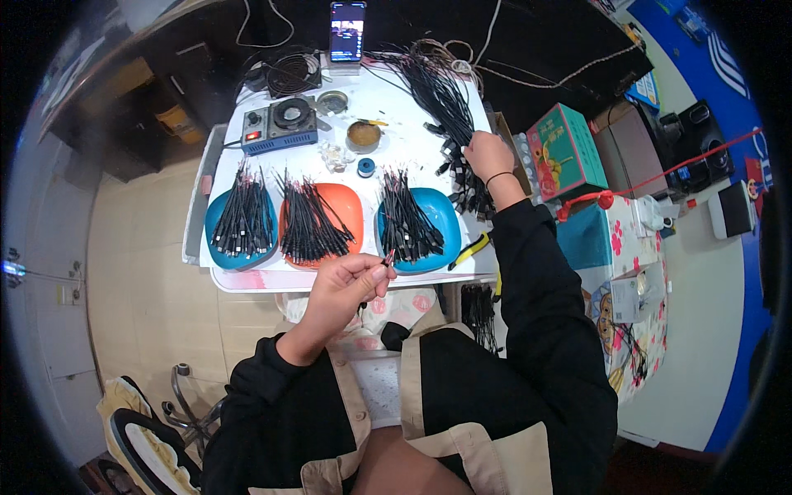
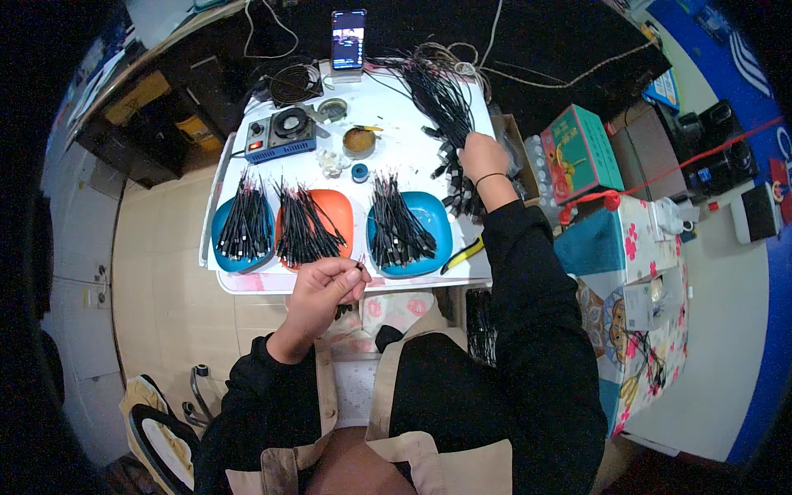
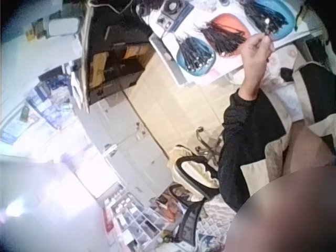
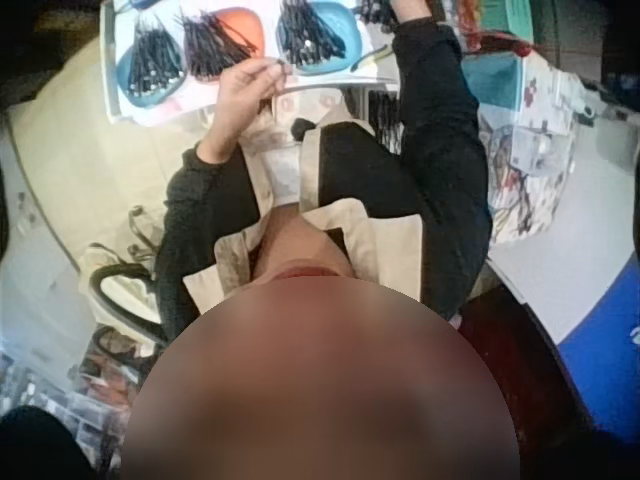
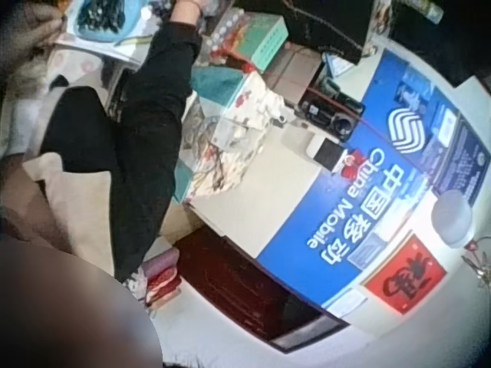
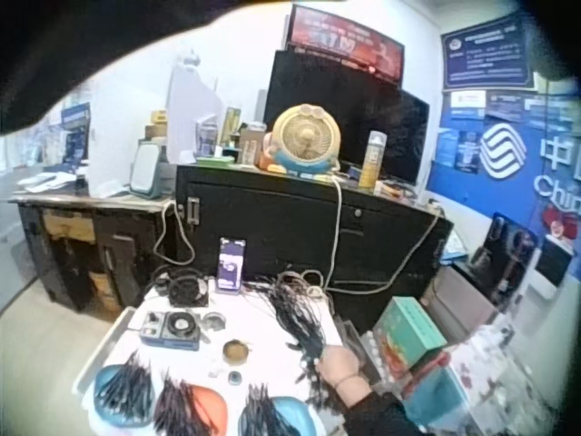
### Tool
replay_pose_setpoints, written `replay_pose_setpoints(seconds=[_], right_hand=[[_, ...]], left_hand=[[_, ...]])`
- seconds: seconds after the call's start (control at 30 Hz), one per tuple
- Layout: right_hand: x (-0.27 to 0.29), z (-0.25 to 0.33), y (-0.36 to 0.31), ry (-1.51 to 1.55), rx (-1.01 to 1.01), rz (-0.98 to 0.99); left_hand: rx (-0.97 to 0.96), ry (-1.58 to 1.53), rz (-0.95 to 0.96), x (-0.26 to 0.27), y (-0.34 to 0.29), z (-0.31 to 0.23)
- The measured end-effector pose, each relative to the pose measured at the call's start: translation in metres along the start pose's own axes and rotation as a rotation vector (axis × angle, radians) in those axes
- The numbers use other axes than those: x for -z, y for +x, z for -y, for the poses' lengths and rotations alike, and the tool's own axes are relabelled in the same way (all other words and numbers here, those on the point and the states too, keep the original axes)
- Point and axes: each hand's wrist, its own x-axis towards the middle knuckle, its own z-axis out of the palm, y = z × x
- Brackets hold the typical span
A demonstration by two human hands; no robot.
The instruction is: The person repeatedly picks up black cables and small white components, attaches the components to the cable ends, and places the finished items into a blue tray on the table. The process is repeated continuously throughout the clip.
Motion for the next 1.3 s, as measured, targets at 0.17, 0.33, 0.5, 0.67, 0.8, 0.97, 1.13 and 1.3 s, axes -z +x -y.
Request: replay_pose_setpoints(seconds=[0.17, 0.33, 0.5, 0.67, 0.8, 0.97, 1.13, 1.3], right_hand=[[0.019, -0.009, 0.009, 0.188, 0.03, 0.067], [0.102, -0.023, -0.005, 1.148, -0.123, 0.379], [0.159, 0.016, -0.112, 1.362, 0.019, 0.305], [0.129, 0.068, -0.249, 1.152, 0.27, 0.066], [0.082, 0.092, -0.313, 0.876, 0.453, -0.077], [0.034, 0.105, -0.343, 0.806, 0.674, 0.295], [0.049, 0.096, -0.305, 1.242, 0.419, 0.311], [0.099, 0.091, -0.265, 1.688, 0.524, 0.182]], left_hand=[[-0.117, -0.024, -0.039, 0.006, -0.01, 0.002], [-0.158, -0.173, -0.167, -0.004, -0.019, 0.0], [-0.101, -0.335, -0.074, -0.03, -0.032, -0.016], [-0.142, -0.345, 0.054, -0.054, -0.031, -0.033], [-0.407, -0.296, -0.015, -0.051, -0.023, -0.053], [-0.698, -0.109, -0.112, -0.042, -0.049, -0.062], [-0.47, -0.126, 0.062, -0.045, -0.095, -0.03], [-0.355, -0.2, 0.144, -0.044, -0.115, -0.01]])
